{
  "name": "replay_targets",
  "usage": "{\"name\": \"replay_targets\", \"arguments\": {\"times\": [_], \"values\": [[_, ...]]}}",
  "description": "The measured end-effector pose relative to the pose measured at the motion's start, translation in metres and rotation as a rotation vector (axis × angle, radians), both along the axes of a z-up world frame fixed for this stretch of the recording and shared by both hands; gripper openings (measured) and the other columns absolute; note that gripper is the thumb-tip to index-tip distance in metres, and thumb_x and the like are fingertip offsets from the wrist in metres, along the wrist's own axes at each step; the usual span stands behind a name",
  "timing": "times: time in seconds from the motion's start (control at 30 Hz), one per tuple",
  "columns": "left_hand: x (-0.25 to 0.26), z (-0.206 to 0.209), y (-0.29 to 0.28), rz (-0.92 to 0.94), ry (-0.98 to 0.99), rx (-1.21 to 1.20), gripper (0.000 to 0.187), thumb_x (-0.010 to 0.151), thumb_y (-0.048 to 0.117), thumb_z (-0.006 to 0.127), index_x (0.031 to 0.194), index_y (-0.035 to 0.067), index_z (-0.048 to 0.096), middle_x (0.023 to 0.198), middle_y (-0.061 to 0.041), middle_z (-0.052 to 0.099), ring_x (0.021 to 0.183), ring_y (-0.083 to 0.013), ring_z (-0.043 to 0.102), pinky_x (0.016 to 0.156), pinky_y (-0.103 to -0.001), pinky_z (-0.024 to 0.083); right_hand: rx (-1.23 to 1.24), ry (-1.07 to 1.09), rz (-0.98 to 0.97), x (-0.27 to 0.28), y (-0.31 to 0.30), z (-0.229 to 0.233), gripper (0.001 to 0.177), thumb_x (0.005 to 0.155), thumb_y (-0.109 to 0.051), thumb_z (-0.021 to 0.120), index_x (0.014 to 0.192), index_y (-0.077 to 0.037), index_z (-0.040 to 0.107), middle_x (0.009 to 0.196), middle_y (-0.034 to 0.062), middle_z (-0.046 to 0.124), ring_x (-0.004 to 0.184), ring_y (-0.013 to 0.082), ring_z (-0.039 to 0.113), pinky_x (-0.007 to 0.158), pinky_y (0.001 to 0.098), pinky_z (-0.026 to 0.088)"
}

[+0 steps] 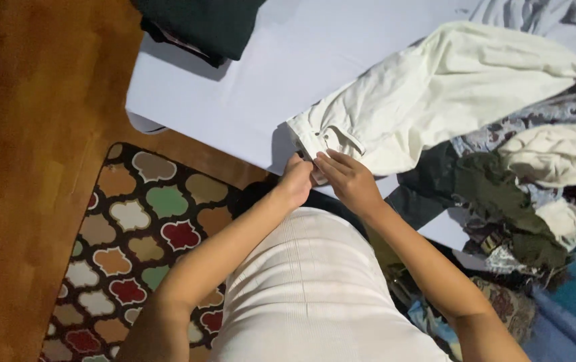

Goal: Folding various items of clothing and stacking them on a table.

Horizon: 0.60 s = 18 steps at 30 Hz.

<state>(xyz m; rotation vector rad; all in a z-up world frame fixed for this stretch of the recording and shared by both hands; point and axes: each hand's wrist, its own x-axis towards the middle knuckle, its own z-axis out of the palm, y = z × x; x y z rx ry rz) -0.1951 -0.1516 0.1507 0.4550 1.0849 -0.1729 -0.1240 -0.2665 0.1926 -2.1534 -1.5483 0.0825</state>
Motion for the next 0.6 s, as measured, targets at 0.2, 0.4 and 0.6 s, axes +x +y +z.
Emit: {"name": "replay_targets", "arguments": {"times": [0.2,0.4,0.6], "values": [[0.014,0.027,0.022,0.160,0.039,-0.177,0.052,0.101,0.047,0.047,0.133,0.007,0.052,0.108,-0.005,0.060,0.087,-0.0136,0.063,0.070,-0.023,0.053,0.005,-0.112,-0.003,-0.014,0.001,-0.001,0.030,0.104,-0.013,0.053,0.124,-0.002,0.072,0.121,0.0145,0.076,0.115,0.0323,0.071,0.091,0.0360,0.059],[-0.003,-0.064,0.019,-0.061,0.089,-0.171,0.066,0.089,0.045,0.076,0.127,0.007,0.037,0.108,-0.012,0.045,0.087,-0.0198,0.058,0.073,-0.032,0.053,0.154,0.125,0.043,-0.010,-0.004,-0.014,0.031,0.098,-0.004,0.064,0.127,0.005,0.067,0.112,0.0245,0.074,0.108,0.0399,0.071,0.089,0.0438,0.059],[0.004,-0.009,0.086,-0.152,-0.008,0.118,0.062,0.080,0.003,0.080,0.131,-0.002,0.045,0.111,-0.017,0.066,0.091,-0.0249,0.072,0.073,-0.031,0.062,-0.153,0.173,-0.405,0.121,-0.013,0.047,0.045,0.091,0.003,0.068,0.133,0.012,0.056,0.127,0.0326,0.063,0.120,0.0502,0.058,0.108,0.0604,0.043]]}}
